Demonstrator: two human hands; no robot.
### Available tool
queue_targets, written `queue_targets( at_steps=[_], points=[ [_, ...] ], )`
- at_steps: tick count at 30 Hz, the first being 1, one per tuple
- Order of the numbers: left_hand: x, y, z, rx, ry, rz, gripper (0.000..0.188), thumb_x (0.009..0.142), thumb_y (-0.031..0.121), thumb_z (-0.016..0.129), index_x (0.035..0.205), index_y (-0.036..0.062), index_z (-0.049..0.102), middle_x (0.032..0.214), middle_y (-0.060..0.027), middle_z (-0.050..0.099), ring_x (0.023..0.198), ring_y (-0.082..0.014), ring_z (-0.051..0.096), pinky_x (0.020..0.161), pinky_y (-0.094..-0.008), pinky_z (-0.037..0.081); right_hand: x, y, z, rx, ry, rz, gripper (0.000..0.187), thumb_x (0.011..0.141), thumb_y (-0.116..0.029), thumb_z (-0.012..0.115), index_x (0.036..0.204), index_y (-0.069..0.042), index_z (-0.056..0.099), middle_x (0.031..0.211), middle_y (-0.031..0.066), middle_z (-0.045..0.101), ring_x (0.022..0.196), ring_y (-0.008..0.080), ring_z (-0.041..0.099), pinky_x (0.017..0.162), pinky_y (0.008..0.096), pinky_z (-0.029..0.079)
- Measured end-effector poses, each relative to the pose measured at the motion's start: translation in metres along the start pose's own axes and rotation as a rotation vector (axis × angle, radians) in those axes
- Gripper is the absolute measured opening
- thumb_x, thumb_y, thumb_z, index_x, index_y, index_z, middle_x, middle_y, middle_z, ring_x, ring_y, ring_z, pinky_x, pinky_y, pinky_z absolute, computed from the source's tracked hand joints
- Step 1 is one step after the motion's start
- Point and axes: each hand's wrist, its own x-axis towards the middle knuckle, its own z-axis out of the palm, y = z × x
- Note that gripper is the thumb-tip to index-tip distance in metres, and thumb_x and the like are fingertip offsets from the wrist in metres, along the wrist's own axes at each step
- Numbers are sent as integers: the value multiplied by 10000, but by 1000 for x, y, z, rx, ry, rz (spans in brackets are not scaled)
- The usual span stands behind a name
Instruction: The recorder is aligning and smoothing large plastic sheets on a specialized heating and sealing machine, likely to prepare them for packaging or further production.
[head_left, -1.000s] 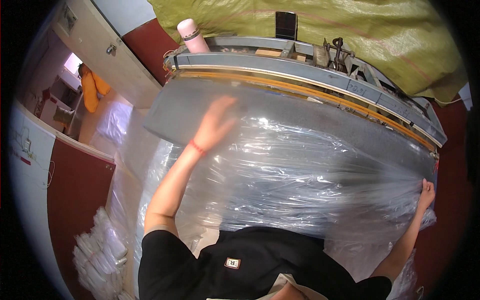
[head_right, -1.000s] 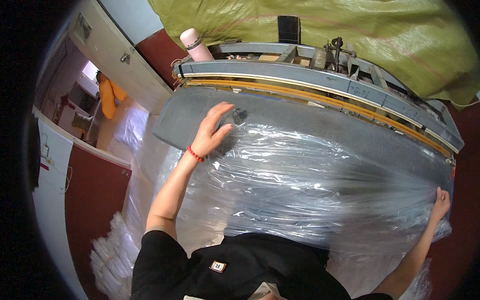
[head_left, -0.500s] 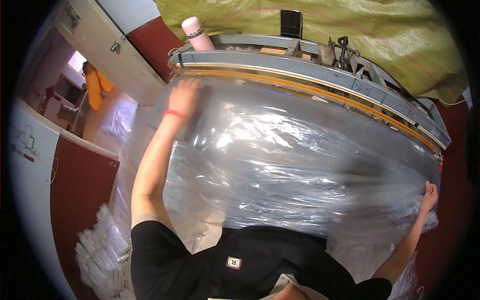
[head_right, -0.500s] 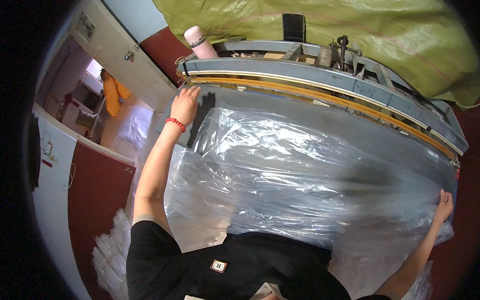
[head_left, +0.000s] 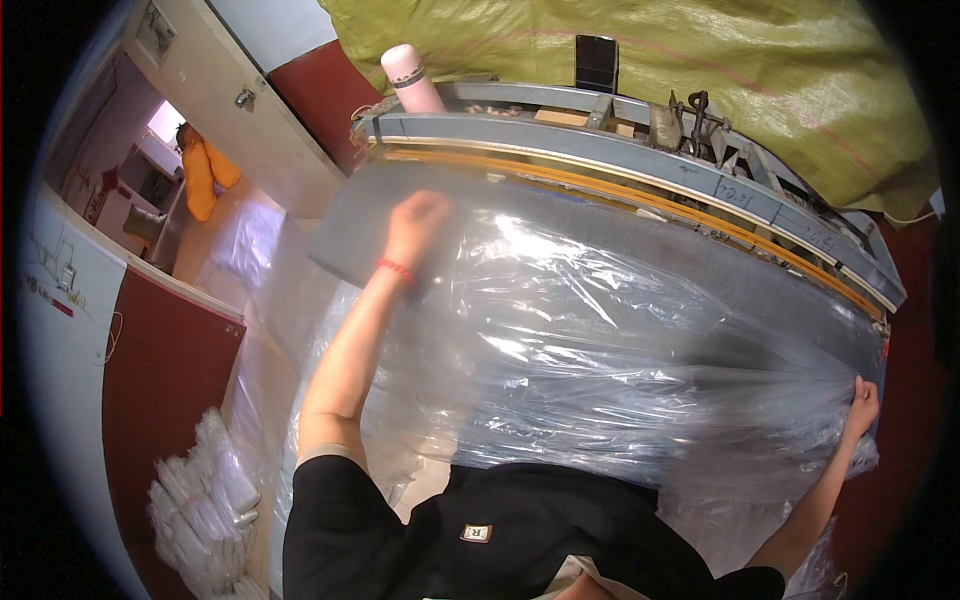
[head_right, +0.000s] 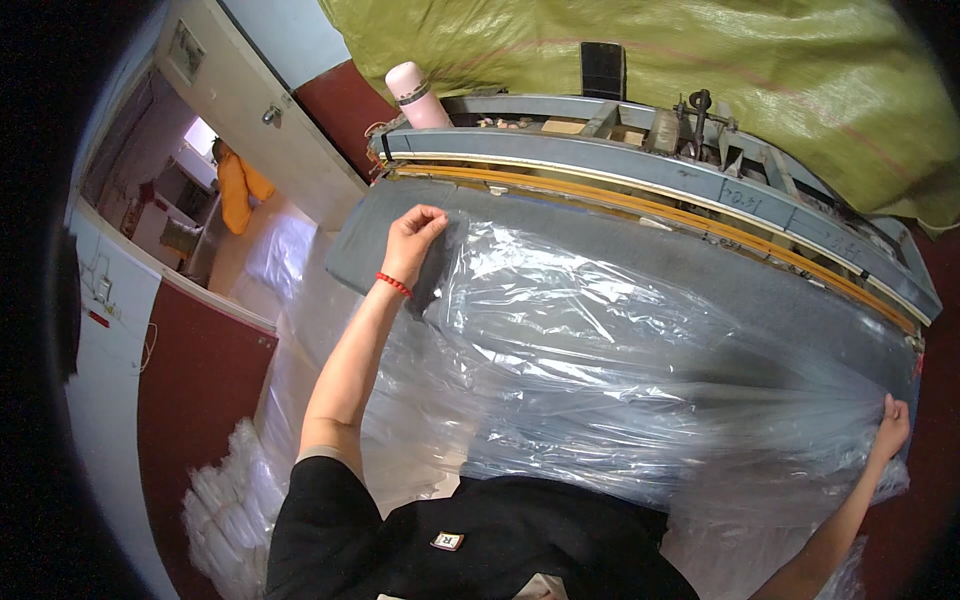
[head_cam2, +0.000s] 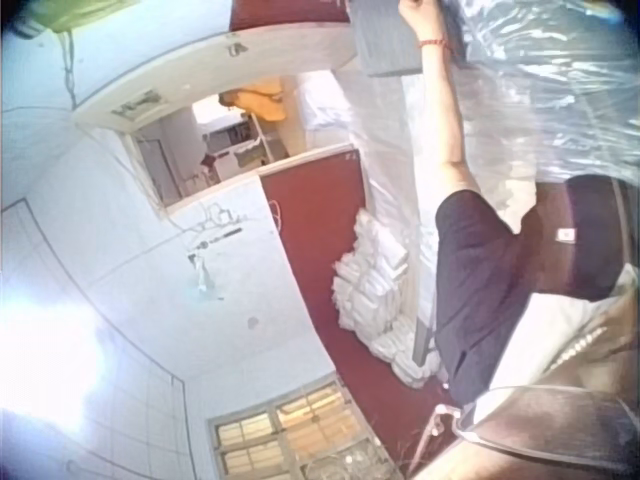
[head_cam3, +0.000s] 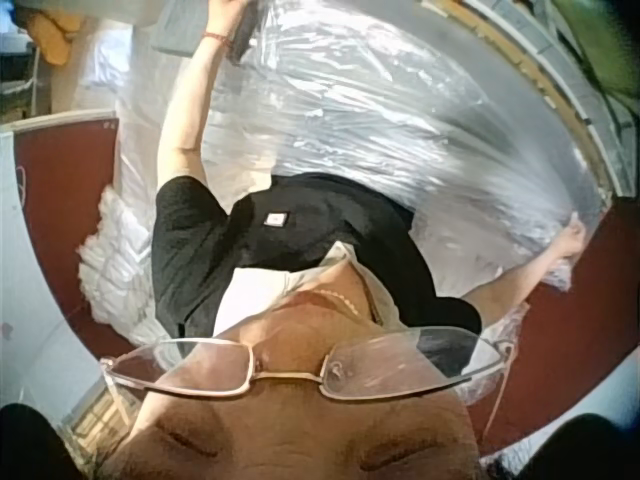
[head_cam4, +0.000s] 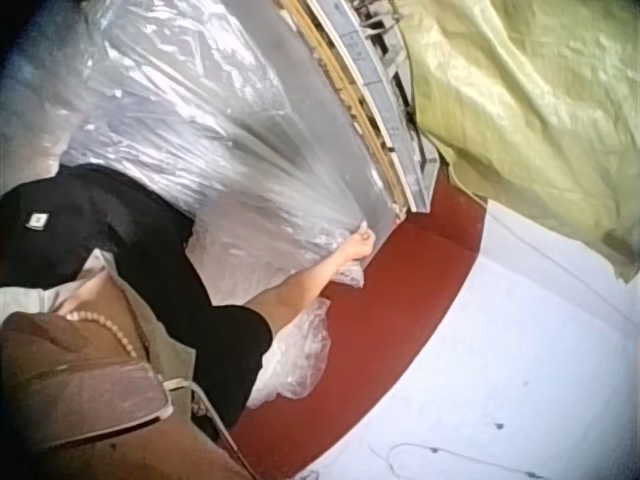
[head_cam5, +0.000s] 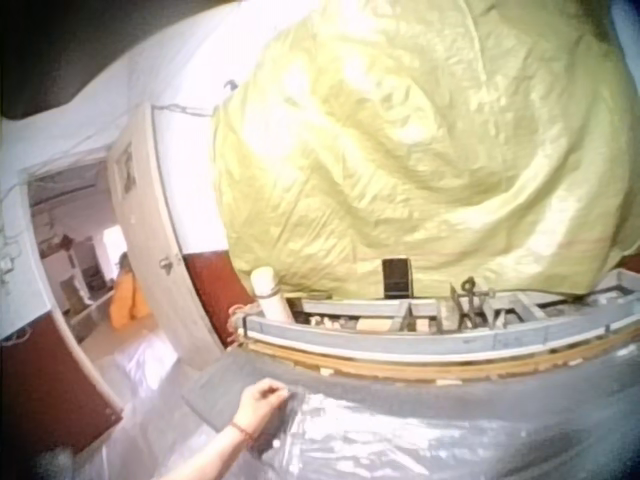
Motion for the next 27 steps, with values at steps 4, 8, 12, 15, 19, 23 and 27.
queue_targets(
  at_steps=[4,8,12,15,19,23,27],
  points=[
    [3,23,16,-438,-89,-7,78,821,77,542,888,38,529,836,-41,617,689,-68,537,572,-205,410,-1,7,-4,4,-11,-11,301,798,-232,604,687,-5,441,610,-22,304,578,90,299,530,211,303],
    [21,-34,30,171,-183,309,99,788,2,541,881,14,511,780,-34,597,713,-97,564,659,-212,447,4,8,1,28,-4,-16,293,800,-229,600,693,-4,447,611,-20,302,577,90,293,526,214,300],
    [15,-30,22,284,81,240,154,740,-10,581,873,14,508,733,-37,600,691,-100,570,639,-234,458,-3,0,-4,30,-1,-14,290,807,-219,591,687,-5,436,613,-22,298,579,88,289,522,209,291],
    [23,-41,7,117,119,181,191,751,-3,584,916,27,494,722,-39,603,604,-61,533,522,-181,418,-1,0,-2,68,-16,-19,294,809,-210,587,680,-10,415,613,-26,286,577,85,284,516,204,279],
    [23,31,7,-333,44,84,333,757,-14,575,1059,48,447,817,-61,599,588,-25,488,441,-140,356,-4,-1,-6,37,-16,-47,301,811,-206,585,674,-15,396,615,-30,277,578,83,279,512,202,270],
    [10,53,4,-600,-185,184,489,752,-35,562,1188,66,364,998,-85,551,611,-45,498,470,-154,384,-6,-1,-8,9,-4,-26,303,812,-210,583,673,-17,396,614,-24,278,579,88,282,516,207,276],
    [1,-15,-20,-22,-119,15,494,733,-93,535,1162,76,358,915,-19,498,637,-53,490,520,-181,410,-6,-20,-4,-20,-3,-73,303,816,-225,576,682,-12,407,610,-13,286,577,96,287,518,215,286]
  ],
)
